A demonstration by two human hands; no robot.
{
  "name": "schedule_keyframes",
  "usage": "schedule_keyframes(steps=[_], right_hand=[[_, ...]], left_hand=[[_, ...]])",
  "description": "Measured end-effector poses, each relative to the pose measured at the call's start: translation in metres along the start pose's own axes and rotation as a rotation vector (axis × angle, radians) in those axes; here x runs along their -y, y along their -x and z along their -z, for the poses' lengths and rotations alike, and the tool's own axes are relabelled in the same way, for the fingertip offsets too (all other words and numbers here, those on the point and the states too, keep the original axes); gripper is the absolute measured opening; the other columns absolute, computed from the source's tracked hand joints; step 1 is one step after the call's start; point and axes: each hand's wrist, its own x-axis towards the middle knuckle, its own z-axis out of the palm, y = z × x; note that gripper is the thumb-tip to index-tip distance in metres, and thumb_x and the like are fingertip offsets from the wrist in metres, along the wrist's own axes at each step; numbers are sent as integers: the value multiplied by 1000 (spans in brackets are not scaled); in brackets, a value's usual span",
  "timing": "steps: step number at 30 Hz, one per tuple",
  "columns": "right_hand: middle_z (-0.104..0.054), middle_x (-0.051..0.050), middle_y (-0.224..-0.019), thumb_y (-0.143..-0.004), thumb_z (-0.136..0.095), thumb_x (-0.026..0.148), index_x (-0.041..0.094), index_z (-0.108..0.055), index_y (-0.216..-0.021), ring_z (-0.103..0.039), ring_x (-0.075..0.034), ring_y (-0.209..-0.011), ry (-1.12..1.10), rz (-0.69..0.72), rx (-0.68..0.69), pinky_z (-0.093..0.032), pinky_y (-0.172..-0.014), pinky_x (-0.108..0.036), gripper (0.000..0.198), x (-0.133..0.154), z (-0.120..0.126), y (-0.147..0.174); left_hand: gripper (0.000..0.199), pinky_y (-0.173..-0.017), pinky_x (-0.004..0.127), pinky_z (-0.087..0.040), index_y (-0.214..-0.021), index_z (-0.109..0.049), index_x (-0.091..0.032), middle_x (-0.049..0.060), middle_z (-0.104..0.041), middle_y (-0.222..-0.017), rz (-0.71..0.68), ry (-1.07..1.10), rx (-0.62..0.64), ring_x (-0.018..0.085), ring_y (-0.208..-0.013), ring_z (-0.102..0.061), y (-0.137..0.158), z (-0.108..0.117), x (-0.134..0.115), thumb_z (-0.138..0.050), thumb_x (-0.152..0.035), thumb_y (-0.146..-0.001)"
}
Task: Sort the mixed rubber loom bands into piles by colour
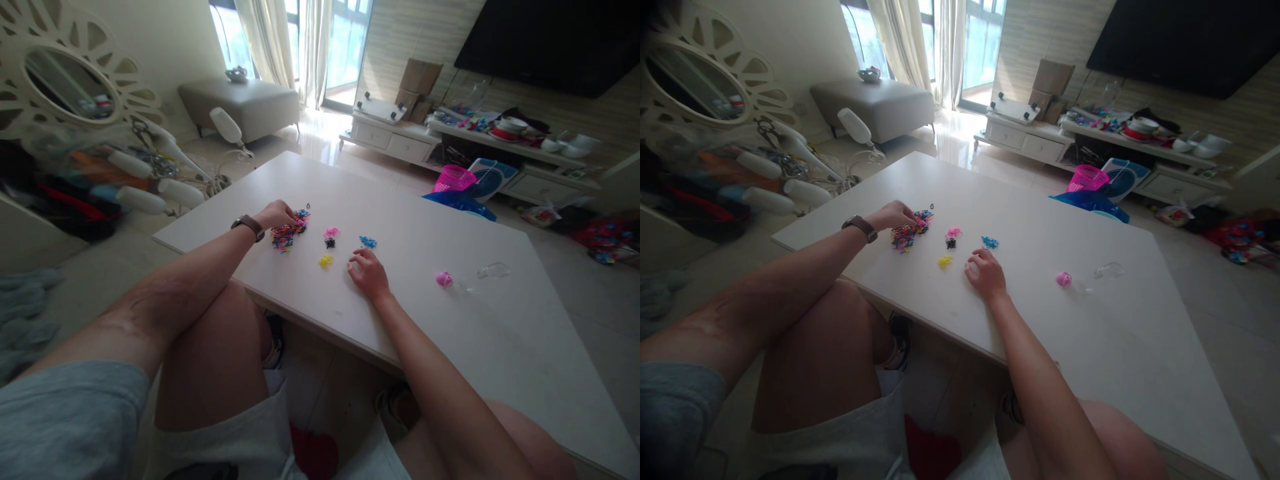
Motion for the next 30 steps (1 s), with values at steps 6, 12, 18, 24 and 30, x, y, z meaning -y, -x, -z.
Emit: schedule_keyframes(steps=[6,12,18,24,30], right_hand=[[-65,-8,-113,-89,-57,27,23,-69,-87,-65,-22,-101,-3,-3,2,-53,-93,-38,12,0,0,0],[-65,-8,-113,-89,-57,27,24,-69,-87,-64,-23,-102,-10,-6,4,-53,-93,-39,12,0,0,0],[-65,-8,-112,-89,-57,27,24,-69,-88,-64,-23,-104,-11,-2,11,-52,-96,-38,13,0,0,0],[-65,-8,-111,-89,-57,27,23,-69,-87,-64,-23,-103,-9,0,9,-53,-94,-39,13,-1,0,0],[-65,-8,-111,-89,-57,27,24,-69,-86,-64,-23,-102,-6,-6,8,-53,-93,-38,13,-1,0,-1]], left_hand=[[18,-59,22,-46,-74,-78,-19,3,-72,-73,40,-85,60,18,-72,-64,0,-4,-3,-81,-25,-57],[18,-62,22,-47,-75,-77,-18,5,-69,-68,68,-124,71,20,-74,-64,0,-5,-7,-79,-24,-59],[16,-61,22,-47,-73,-76,-19,3,-70,-70,54,-139,87,19,-72,-63,0,-4,-6,-79,-24,-59],[16,-58,22,-45,-75,-76,-17,6,-72,-75,49,-171,101,19,-71,-63,0,-7,-6,-77,-21,-59],[20,-59,23,-45,-80,-77,-17,6,-70,-72,57,-147,107,19,-70,-62,2,-2,-9,-77,-26,-62]])
